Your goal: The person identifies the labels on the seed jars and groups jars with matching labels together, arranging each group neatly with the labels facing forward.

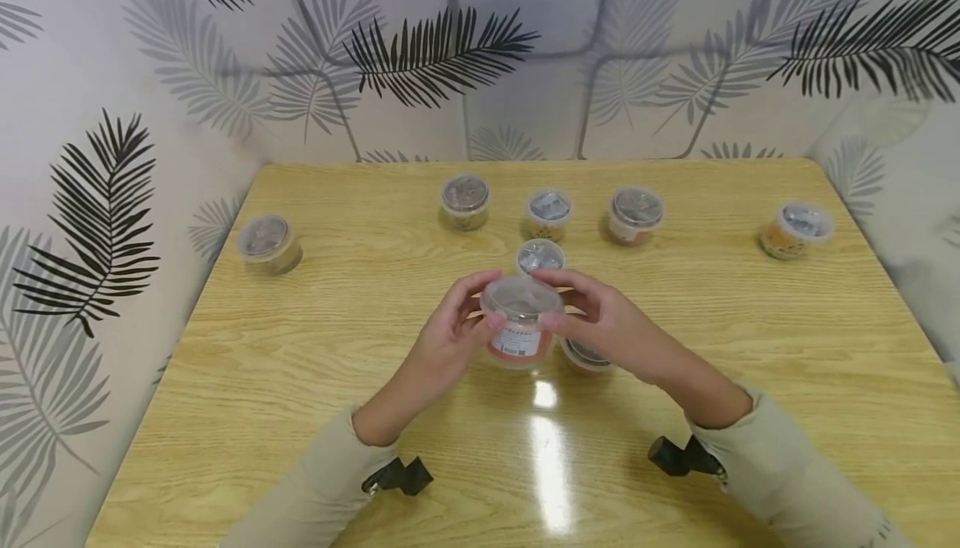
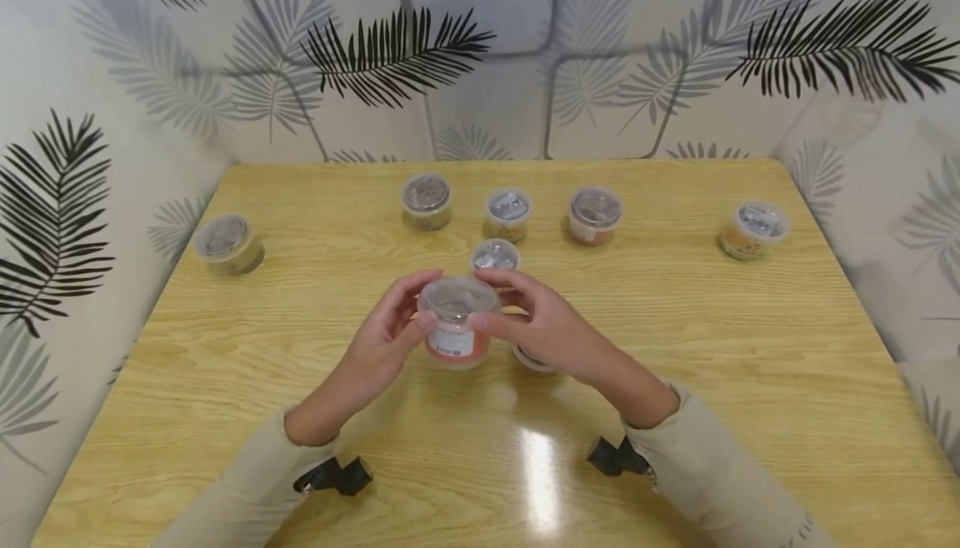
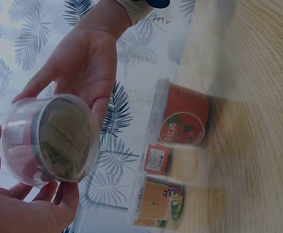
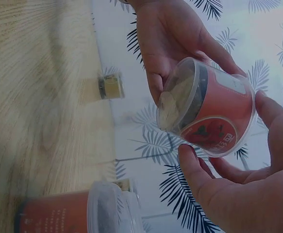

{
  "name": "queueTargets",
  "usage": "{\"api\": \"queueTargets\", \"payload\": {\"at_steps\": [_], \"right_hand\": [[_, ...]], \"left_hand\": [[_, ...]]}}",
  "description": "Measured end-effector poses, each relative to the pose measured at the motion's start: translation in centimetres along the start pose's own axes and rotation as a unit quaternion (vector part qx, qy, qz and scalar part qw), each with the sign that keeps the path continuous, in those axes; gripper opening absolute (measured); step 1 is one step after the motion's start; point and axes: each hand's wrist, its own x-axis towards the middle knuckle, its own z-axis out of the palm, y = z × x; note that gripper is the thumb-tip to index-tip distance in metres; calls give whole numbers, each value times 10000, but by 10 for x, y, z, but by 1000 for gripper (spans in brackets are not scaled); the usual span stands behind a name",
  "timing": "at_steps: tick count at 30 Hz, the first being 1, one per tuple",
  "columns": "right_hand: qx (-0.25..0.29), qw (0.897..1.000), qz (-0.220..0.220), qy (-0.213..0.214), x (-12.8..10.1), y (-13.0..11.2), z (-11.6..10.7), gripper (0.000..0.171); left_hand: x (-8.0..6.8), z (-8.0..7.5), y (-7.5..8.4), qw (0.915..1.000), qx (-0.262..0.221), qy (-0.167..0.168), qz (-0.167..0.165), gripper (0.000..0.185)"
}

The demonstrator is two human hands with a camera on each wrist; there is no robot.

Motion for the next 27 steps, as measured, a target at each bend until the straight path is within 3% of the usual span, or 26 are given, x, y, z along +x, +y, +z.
{"api": "queueTargets", "payload": {"at_steps": [7,14,20,27], "right_hand": [[13,9996,20,290,-1,3,2,49],[201,9996,-220,-20,-3,6,4,53],[397,9984,-331,-214,-3,8,9,60],[372,9991,-164,-101,-3,8,14,62]], "left_hand": [[-2,-1,4,9998,5,180,19,53],[-2,-3,2,9998,46,198,8,57],[-1,-3,-1,10000,-64,22,-61,67],[-3,0,-1,9995,-23,-241,-206,66]]}}
